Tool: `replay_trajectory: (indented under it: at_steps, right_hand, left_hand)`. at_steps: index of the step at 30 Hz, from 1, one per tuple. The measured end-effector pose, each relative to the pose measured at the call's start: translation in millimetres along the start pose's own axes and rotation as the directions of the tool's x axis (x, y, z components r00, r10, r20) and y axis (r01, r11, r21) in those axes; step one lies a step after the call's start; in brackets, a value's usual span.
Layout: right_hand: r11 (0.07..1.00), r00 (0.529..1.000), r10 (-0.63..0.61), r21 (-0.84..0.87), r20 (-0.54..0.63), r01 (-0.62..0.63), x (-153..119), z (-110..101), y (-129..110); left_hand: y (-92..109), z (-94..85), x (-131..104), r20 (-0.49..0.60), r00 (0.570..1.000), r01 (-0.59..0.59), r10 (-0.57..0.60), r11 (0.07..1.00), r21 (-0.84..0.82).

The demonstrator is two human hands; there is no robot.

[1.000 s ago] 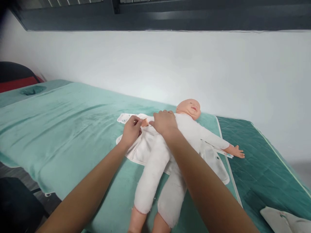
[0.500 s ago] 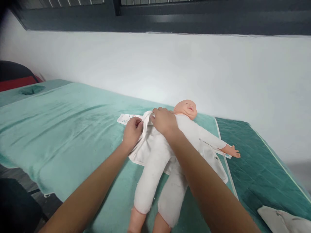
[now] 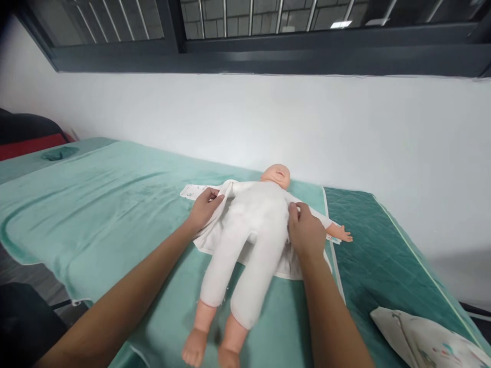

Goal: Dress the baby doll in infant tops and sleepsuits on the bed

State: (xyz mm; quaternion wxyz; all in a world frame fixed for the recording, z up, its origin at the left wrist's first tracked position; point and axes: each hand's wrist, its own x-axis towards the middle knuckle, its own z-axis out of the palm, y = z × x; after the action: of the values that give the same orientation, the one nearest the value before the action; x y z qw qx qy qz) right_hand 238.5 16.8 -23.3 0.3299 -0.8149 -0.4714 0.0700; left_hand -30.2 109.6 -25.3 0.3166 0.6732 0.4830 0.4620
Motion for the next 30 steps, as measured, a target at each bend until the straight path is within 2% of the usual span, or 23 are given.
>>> replay_trajectory:
  at_steps: [4,8,11,13,16,18,20,24,26,28,30]
  right_hand:
    - [0.985,0.998,-0.065,0.16,0.019,0.061,1,0,-3]
    - [0.956,0.989,-0.128,0.276,0.074,0.103,7,4,3]
    - [0.915,0.969,-0.225,0.363,0.1,0.175,5,6,1]
    - [0.871,0.933,-0.341,0.412,0.116,0.267,0,7,-5]
    - [0.804,0.854,-0.49,0.468,0.175,0.366,-8,8,-13]
    - [0.778,0.821,-0.532,0.503,0.208,0.376,-10,10,-15]
    - [0.768,0.815,-0.538,0.525,0.216,0.368,-10,13,-15]
    - [0.747,0.816,-0.545,0.554,0.194,0.367,-9,18,-12]
    - [0.715,0.799,-0.574,0.585,0.179,0.382,-9,19,-11]
    - [0.708,0.798,-0.576,0.596,0.177,0.379,-9,19,-10]
    - [0.727,0.814,-0.551,0.584,0.184,0.36,-10,19,-10]
  left_hand:
    - [22,5.6,11,0.116,0.993,0.041,-0.03,0.994,-0.099]
    - [45,11.9,30,0.146,0.986,0.098,-0.08,0.988,-0.121]
    - [62,13.5,42,0.186,0.98,0.089,-0.069,0.991,-0.103]
    - [73,12.6,47,0.195,0.98,0.048,-0.046,0.999,-0.007]
    - [90,11.3,46,0.215,0.977,-0.051,-0.011,0.957,0.284]
    - [102,13.2,35,0.266,0.964,-0.144,0.017,0.872,0.468]
    - [115,18.5,16,0.353,0.932,-0.283,0.085,0.779,0.559]
    - [136,30.4,-40,0.505,0.795,-0.593,0.337,0.608,0.528]
    - [137,29.8,-66,0.538,0.735,-0.674,0.414,0.538,0.506]
    - [129,22.7,-85,0.514,0.727,-0.686,0.456,0.515,0.514]
    - [111,10.7,-96,0.394,0.788,-0.614,0.473,0.56,0.555]
